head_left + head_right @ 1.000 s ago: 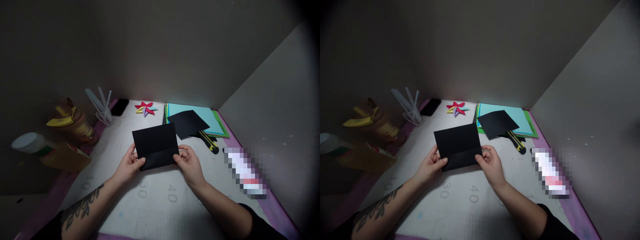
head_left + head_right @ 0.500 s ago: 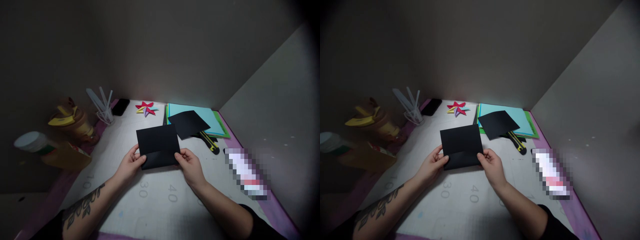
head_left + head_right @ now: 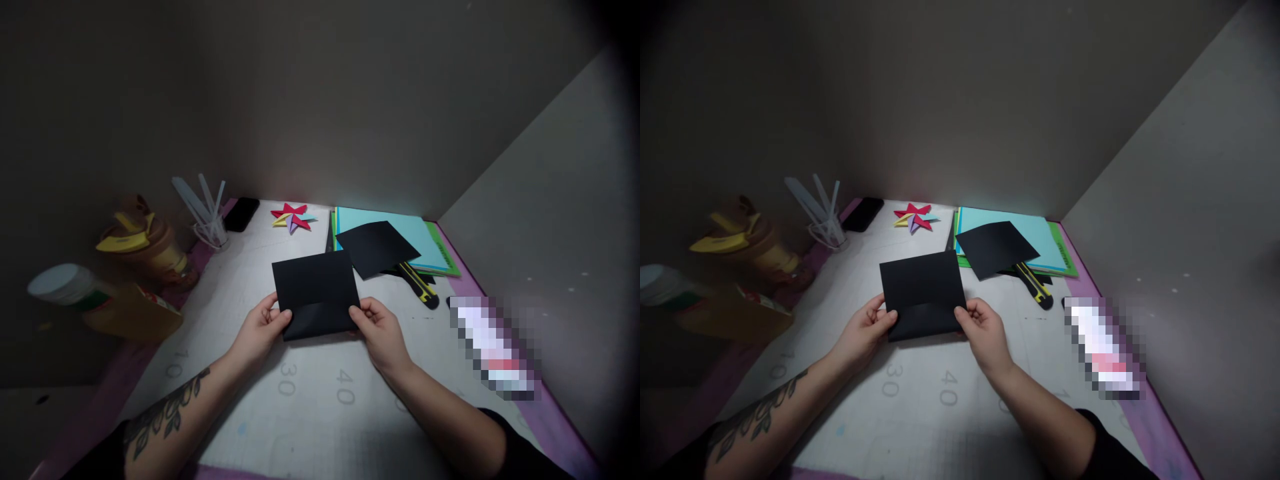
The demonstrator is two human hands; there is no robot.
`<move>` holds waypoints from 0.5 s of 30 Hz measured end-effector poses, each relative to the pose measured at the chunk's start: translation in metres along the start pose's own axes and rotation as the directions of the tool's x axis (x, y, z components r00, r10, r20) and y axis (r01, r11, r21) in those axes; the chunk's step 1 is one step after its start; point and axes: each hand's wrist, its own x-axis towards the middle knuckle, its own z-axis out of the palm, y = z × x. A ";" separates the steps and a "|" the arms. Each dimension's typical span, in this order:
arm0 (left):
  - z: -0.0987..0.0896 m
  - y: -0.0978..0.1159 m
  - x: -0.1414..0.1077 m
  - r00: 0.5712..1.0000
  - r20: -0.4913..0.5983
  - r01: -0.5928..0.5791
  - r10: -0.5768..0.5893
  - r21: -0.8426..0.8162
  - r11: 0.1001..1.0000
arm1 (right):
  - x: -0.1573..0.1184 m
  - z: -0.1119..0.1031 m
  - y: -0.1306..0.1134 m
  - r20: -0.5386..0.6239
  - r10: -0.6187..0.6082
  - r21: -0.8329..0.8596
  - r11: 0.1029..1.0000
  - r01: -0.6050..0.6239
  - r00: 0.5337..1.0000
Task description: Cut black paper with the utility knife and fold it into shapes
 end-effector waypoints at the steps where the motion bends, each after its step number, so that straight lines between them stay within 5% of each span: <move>1: 0.000 0.000 0.000 1.000 -0.001 0.003 -0.003 -0.002 1.000 | 0.000 0.000 0.000 -0.002 0.003 0.002 1.000 -0.003 1.000; 15: 0.002 0.000 -0.004 0.998 0.062 -0.007 0.011 -0.063 0.998 | 0.005 -0.002 0.006 -0.019 0.008 0.032 0.999 -0.008 1.000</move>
